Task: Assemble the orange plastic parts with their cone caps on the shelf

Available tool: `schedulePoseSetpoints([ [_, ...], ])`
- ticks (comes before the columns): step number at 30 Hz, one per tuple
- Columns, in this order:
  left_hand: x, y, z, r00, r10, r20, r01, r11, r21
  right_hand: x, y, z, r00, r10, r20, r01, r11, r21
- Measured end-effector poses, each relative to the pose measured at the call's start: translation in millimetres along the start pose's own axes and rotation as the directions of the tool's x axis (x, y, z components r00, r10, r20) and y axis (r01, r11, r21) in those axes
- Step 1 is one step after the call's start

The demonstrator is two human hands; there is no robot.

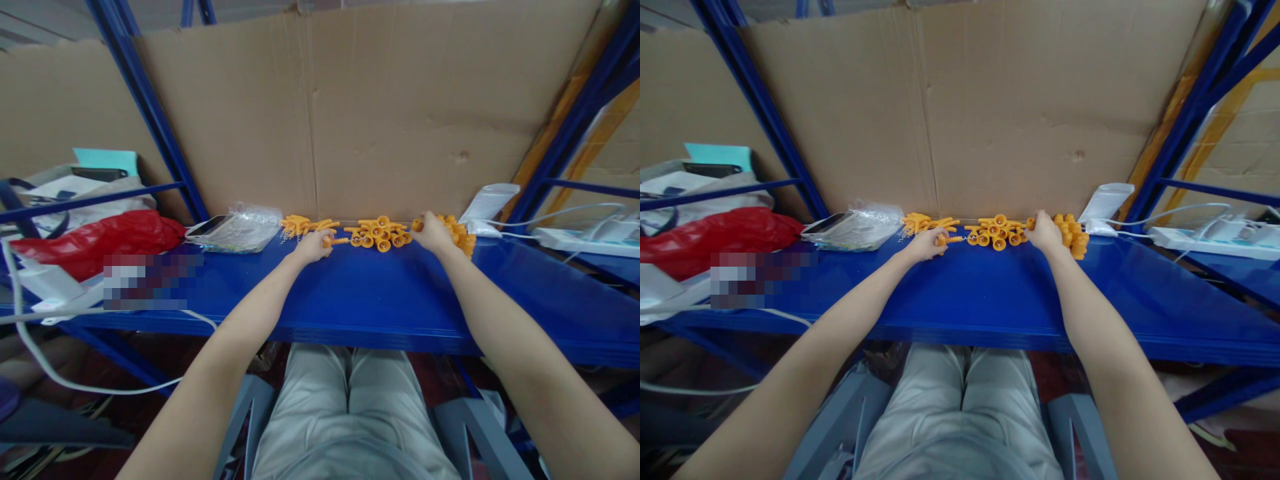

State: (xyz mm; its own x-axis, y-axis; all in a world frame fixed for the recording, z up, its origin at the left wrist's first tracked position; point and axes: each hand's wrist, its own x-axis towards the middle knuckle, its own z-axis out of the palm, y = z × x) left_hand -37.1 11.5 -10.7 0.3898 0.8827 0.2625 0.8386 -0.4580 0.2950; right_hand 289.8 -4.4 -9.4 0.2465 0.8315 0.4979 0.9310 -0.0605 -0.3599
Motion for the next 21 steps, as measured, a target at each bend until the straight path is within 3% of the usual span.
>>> schedulePoseSetpoints([
  [5, 0.9, -1.2, 1.0, 1.0, 0.008, -0.02, -0.008, 1.0, 0.029, 0.4, -11.1, -2.1, 0.993, -0.115, 0.023, 0.116, 0.99, -0.079],
  [11, 1.5, -2.3, 2.0, 0.999, 0.007, -0.043, -0.005, 0.998, 0.06, -2.1, -23.1, 1.1, 0.943, -0.329, 0.05, 0.333, 0.939, -0.083],
  [21, -0.6, 2.2, -0.3, 0.998, -0.026, -0.063, 0.029, 0.998, 0.048, -14.6, -49.2, 6.2, 0.786, -0.612, 0.086, 0.608, 0.791, 0.067],
])
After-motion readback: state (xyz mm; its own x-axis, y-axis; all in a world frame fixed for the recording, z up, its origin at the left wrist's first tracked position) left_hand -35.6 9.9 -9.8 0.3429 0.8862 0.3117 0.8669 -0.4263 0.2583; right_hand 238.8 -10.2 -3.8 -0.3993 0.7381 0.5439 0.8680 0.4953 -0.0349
